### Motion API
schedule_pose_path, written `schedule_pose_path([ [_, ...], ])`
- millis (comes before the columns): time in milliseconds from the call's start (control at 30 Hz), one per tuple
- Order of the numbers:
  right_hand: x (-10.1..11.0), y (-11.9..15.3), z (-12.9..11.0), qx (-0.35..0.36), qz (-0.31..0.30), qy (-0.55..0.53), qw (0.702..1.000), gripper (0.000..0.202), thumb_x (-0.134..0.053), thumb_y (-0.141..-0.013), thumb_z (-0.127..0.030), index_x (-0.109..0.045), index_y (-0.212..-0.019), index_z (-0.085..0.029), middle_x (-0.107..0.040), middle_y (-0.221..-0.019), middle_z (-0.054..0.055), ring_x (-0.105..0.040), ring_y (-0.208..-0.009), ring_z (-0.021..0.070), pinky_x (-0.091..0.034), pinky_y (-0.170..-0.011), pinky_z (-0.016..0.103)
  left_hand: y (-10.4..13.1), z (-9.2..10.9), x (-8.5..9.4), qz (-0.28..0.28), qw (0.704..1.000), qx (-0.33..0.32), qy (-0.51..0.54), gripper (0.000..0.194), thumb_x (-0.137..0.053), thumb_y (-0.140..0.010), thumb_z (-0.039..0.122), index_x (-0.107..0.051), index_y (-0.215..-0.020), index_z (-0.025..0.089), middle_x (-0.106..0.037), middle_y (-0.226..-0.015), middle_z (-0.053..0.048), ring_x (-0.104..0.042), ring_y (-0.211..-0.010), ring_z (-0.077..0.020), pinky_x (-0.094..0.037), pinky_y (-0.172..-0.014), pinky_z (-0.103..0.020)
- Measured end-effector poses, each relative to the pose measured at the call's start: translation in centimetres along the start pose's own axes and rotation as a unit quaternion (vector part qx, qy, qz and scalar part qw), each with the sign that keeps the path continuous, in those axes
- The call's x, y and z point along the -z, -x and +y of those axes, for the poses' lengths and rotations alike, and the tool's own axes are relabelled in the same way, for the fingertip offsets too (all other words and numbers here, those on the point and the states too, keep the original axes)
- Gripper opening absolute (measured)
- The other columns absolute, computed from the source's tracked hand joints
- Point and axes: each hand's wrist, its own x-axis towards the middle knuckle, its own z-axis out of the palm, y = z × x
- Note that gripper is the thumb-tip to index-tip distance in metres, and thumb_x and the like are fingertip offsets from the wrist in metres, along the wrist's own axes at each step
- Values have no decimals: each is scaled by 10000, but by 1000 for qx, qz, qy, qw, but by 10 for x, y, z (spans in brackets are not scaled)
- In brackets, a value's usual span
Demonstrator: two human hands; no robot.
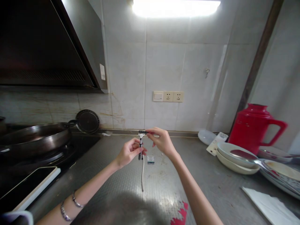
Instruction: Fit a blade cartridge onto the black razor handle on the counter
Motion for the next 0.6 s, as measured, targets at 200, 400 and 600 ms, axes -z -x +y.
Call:
schedule_pose_path([
  [200,-1,0,-3,19,-26,-30,999,234,-583,-774,-294,-690,-943,-173,-600,-802,42,-543,-577,100,-485,-403,185,0,0,0,-17,1000,3,2,277,-630,-755,324,-461,-899,157,-673,-798,-59,-658,-682,-169,-473,-647,-281],
  [400,-2,1,-4,24,-26,-41,999,224,-591,-770,-293,-694,-935,-183,-595,-793,37,-543,-595,104,-489,-416,190,0,0,0,-25,1000,-2,4,277,-627,-758,322,-453,-901,161,-663,-786,-52,-659,-684,-174,-473,-633,-278],
  [600,-2,2,-3,25,-19,-37,999,223,-595,-767,-306,-696,-921,-179,-610,-786,37,-535,-547,91,-487,-414,197,0,-1,0,-23,1000,0,3,274,-631,-754,335,-452,-868,162,-655,-770,-41,-657,-685,-173,-472,-632,-276],
])
